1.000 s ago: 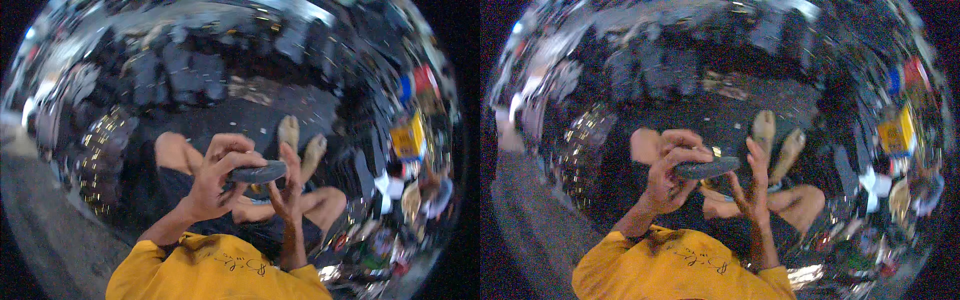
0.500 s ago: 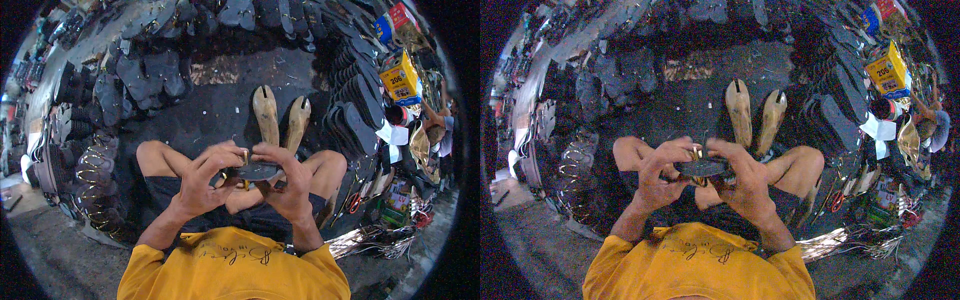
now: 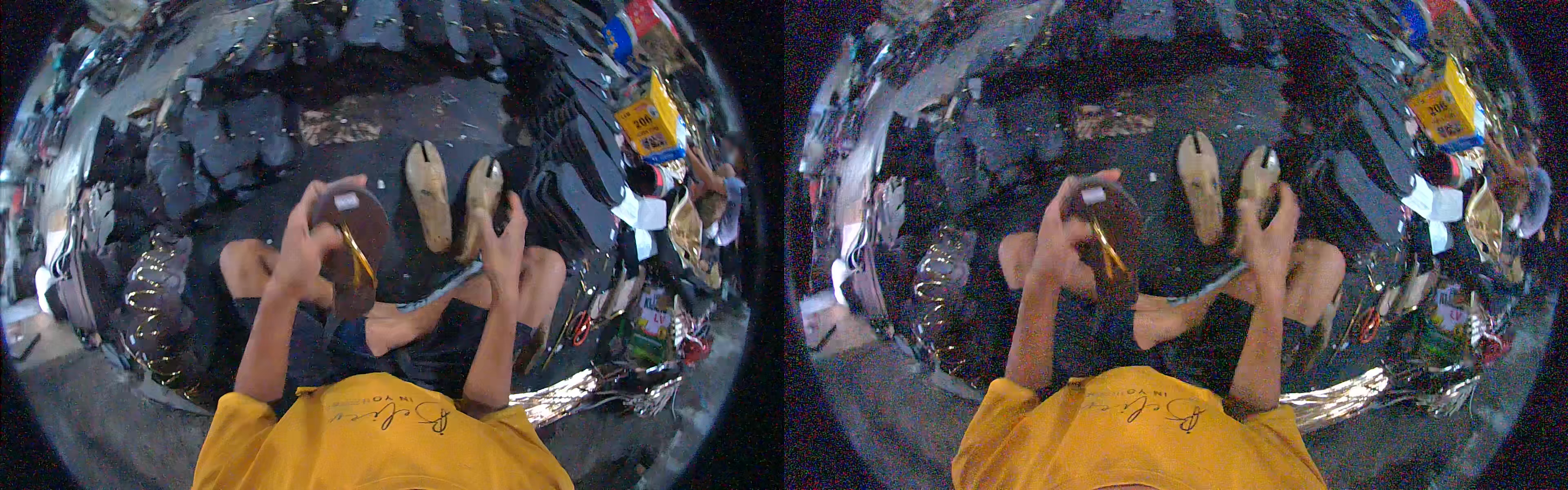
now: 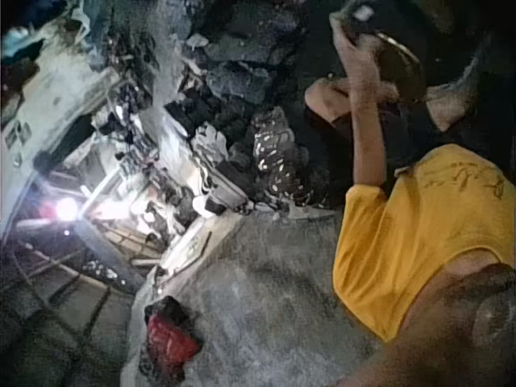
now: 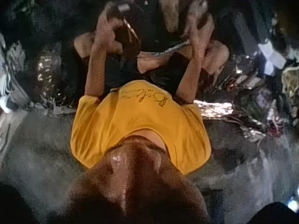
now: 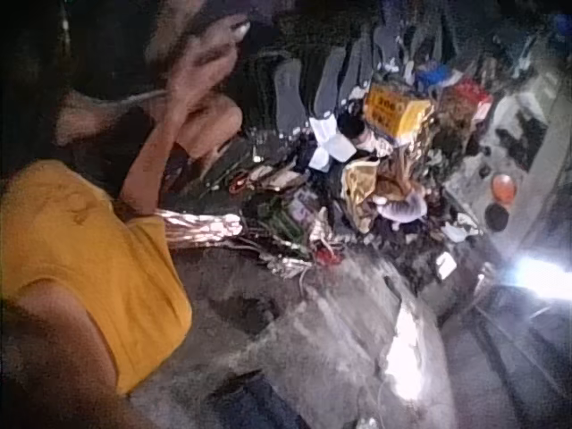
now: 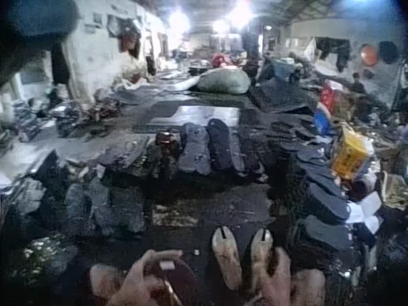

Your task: The person sits on the floor and repeatedly picks up a dark sandal sole and a gold-colored strap, aligns them, and presses the strap into the sole. The person handles multiple sandals one at a time, turning them over and pressing the straps into place.

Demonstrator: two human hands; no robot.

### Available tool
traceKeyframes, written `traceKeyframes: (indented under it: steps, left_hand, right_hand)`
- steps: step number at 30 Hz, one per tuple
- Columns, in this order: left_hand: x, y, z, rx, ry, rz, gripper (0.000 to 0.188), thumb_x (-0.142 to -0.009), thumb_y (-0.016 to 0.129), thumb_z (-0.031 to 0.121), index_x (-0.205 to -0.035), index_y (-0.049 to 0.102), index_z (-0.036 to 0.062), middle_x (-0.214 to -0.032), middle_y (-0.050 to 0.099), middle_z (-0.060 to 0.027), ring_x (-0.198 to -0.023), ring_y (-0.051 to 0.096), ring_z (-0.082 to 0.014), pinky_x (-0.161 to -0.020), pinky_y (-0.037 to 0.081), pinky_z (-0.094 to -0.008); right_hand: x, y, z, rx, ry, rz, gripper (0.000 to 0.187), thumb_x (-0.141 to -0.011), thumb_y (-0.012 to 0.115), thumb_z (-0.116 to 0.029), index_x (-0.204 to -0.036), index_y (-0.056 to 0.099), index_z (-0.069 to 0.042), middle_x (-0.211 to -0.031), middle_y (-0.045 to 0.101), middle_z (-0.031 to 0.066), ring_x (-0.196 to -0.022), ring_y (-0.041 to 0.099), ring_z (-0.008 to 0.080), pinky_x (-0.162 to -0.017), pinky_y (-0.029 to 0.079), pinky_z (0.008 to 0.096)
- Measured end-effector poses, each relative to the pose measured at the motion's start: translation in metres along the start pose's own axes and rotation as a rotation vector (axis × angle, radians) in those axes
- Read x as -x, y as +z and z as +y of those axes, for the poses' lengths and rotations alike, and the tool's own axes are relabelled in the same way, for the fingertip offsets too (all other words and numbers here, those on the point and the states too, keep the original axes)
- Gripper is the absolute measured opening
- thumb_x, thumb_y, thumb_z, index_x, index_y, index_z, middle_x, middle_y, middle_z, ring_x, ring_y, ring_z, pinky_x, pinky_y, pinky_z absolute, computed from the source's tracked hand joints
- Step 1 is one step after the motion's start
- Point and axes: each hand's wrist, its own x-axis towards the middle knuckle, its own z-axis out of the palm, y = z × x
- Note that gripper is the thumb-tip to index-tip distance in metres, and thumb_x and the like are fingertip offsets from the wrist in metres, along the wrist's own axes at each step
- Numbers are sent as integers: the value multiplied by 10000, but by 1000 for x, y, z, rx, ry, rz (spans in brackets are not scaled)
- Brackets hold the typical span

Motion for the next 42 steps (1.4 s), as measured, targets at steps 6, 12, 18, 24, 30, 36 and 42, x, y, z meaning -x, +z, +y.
traceKeyframes:
  steps: [6,12,18,24,30,36,42]
  left_hand:
    - [-10,-24,-9,893,-25,104,557,-963,600,208,-1509,520,131,-1498,596,-202,-1425,554,-445,-1118,483,-748]
    - [-9,-72,-26,843,300,553,420,-1091,569,113,-1490,480,211,-1457,583,-133,-1370,576,-380,-1127,467,-762]
    - [0,-60,5,468,590,524,400,-1086,586,114,-1469,482,166,-1487,589,-178,-1403,575,-392,-1124,503,-703]
    - [11,-38,8,688,211,317,382,-1077,606,110,-1440,487,110,-1425,622,-194,-1363,608,-399,-1079,566,-651]
    - [15,-11,15,903,86,335,443,-1007,689,114,-1413,511,101,-1349,643,-196,-1351,614,-387,-1073,567,-649]
    - [10,-32,-24,674,36,382,488,-916,708,58,-1366,526,110,-1195,643,-136,-1244,654,-360,-1085,564,-596]
    - [33,-12,-48,871,-196,484,537,-1006,671,353,-1465,506,129,-1370,621,-148,-1296,632,-340,-1146,507,-530]
  right_hand:
    - [10,34,59,-218,28,-263,994,-835,857,-210,-1650,312,-48,-1511,571,252,-1360,582,441,-1118,514,472]
    - [82,-53,-34,-999,466,-399,761,-900,837,-208,-1542,486,1,-1452,616,172,-1302,630,286,-1030,572,425]
    - [112,-30,-60,-951,552,-627,611,-889,874,-196,-1403,643,37,-1273,728,144,-1083,737,233,-939,611,368]
    - [108,-16,-96,-572,-473,-496,553,-820,849,14,-1342,674,66,-1423,674,264,-1310,673,334,-1108,526,427]
    - [140,29,-87,-548,-614,-216,571,-820,816,12,-1366,652,44,-1448,648,297,-1343,650,417,-1133,507,471]
    - [87,21,-76,-767,-197,-688,524,-962,752,-71,-1460,614,18,-1524,622,208,-1389,617,330,-1162,499,462]
    - [118,43,-59,-615,-529,-399,537,-878,835,-74,-1378,664,20,-1463,656,233,-1330,655,371,-1123,517,458]
